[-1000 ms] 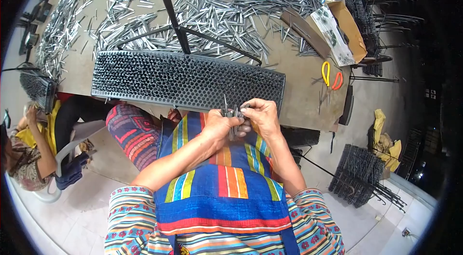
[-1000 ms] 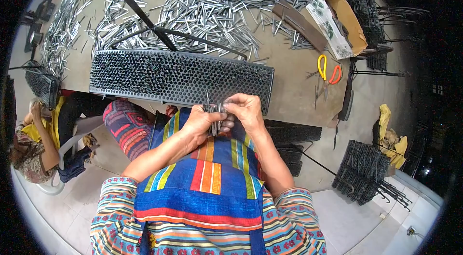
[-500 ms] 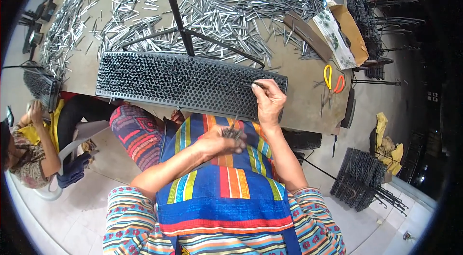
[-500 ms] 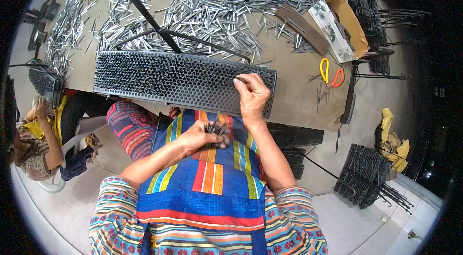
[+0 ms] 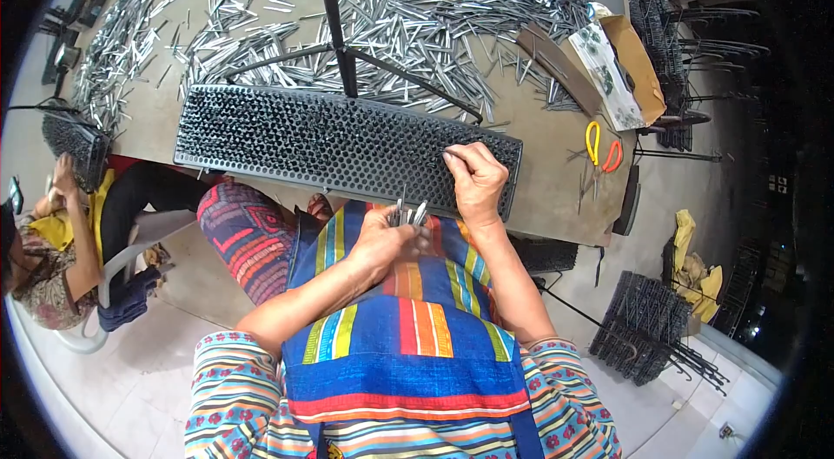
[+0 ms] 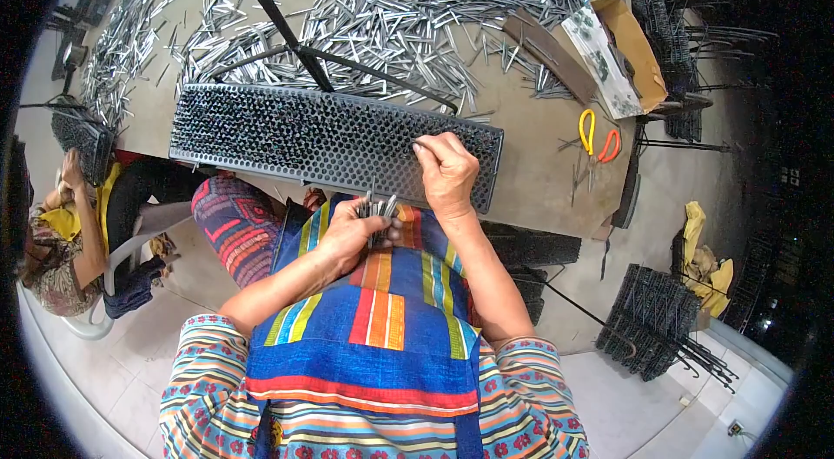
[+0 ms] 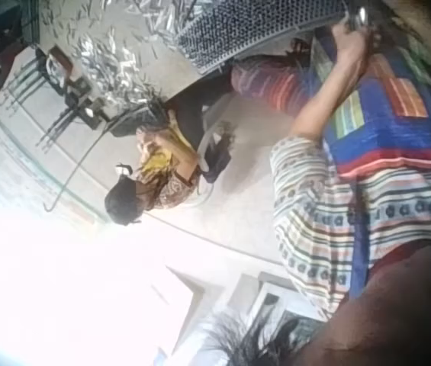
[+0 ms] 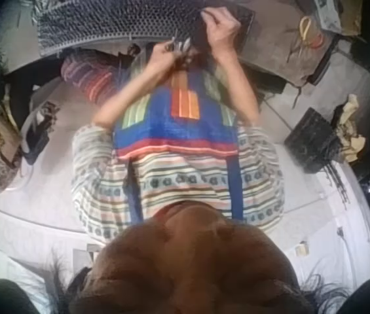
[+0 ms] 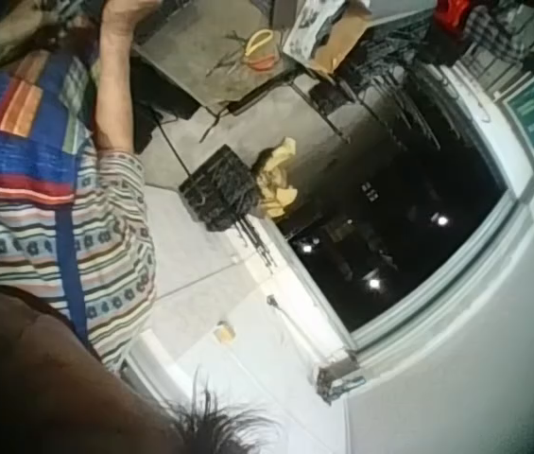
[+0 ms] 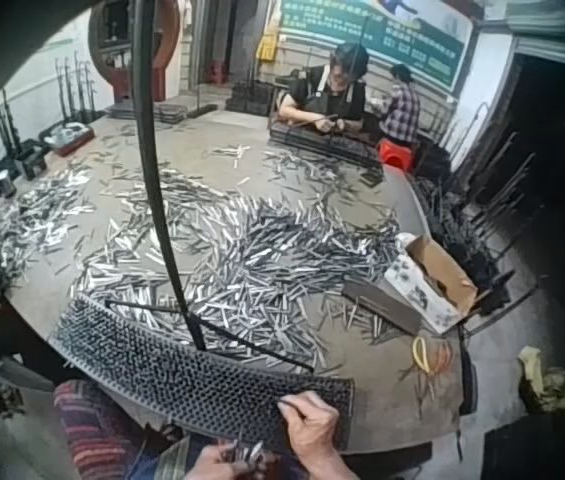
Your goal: Inserting small metal pins into a perforated metal component on a workbench.
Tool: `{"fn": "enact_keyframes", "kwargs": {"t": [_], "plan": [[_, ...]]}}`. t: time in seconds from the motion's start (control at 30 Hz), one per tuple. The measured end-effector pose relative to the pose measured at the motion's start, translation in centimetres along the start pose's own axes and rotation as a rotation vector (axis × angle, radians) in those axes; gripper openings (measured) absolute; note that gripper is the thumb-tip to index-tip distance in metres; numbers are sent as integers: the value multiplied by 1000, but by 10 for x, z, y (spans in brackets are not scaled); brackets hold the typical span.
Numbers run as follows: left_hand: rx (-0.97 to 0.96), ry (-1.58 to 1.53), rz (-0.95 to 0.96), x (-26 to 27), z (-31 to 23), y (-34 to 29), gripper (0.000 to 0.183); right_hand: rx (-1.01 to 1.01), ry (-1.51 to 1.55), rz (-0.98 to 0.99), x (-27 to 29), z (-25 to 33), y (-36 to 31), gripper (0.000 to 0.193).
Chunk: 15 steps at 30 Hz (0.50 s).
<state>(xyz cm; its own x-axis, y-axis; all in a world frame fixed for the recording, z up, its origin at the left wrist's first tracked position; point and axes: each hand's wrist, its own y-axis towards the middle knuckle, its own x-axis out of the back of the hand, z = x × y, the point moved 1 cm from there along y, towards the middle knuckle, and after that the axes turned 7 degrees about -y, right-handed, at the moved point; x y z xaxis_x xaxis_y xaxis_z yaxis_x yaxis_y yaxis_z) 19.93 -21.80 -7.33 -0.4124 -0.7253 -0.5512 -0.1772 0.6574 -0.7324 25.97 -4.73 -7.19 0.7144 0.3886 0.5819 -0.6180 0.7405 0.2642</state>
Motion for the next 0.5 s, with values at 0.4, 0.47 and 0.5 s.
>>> {"fn": "enact_keyframes", "kwargs": {"t": [0.4, 0.47, 0.5], "plan": [[-104, -173, -66, -2, -5, 12, 18, 131, -169, 43, -3, 10, 4, 15], [-94, -146, -36, -6, -2, 13, 19, 12, -197, 128, 6, 15, 2, 16], [-87, -154, -36, -5, -3, 14, 19, 112, -178, 98, 2, 13, 3, 17]]}}
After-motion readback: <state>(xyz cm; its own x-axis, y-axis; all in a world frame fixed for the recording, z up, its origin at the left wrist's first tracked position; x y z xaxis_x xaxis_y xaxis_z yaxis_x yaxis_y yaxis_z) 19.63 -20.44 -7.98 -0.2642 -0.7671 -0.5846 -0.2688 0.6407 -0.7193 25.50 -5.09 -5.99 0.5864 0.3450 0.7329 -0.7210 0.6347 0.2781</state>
